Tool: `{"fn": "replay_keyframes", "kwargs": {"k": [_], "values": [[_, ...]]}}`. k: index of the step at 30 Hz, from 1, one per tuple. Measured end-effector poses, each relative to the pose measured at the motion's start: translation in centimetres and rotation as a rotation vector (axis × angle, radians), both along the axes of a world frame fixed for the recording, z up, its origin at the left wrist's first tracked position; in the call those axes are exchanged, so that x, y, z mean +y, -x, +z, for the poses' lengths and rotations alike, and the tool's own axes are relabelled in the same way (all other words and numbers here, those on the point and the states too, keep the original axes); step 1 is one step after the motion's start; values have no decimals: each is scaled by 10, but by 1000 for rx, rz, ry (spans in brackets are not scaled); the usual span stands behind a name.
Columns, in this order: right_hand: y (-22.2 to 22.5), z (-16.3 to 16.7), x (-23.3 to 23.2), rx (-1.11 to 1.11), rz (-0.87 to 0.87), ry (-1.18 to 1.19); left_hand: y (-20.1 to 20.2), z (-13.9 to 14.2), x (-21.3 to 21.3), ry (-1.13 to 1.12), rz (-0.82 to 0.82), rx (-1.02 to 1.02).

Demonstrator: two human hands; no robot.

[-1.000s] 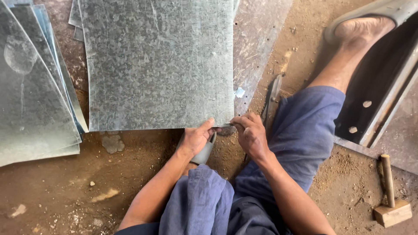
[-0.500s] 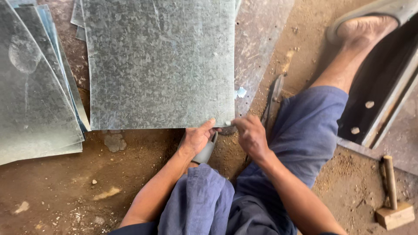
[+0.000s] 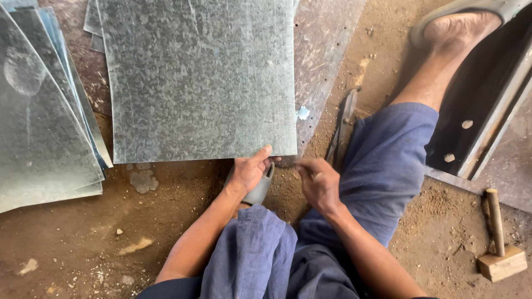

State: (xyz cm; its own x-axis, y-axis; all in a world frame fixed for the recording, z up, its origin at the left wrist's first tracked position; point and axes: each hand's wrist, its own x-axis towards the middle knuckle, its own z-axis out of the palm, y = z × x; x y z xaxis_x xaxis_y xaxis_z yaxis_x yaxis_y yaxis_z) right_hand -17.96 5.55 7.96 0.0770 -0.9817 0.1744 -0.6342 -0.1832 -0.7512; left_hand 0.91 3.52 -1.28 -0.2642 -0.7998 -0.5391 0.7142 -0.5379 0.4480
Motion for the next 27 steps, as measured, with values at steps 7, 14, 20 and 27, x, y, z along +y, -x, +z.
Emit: {"fn": "replay_keyframes", "kwargs": {"k": [7, 14, 20, 27], "values": [[-37, -35, -20, 33, -179, -229, 3, -4, -2, 49, 110, -30], [13, -31, -29, 144, -356, -361, -2, 8, -1, -35, 53, 72], [-33, -22, -17, 36, -247, -354, 3, -1, -1, -25, 81, -7], [-9, -42, -28, 125, -305, -181, -3, -7, 4, -57, 60, 34]]}}
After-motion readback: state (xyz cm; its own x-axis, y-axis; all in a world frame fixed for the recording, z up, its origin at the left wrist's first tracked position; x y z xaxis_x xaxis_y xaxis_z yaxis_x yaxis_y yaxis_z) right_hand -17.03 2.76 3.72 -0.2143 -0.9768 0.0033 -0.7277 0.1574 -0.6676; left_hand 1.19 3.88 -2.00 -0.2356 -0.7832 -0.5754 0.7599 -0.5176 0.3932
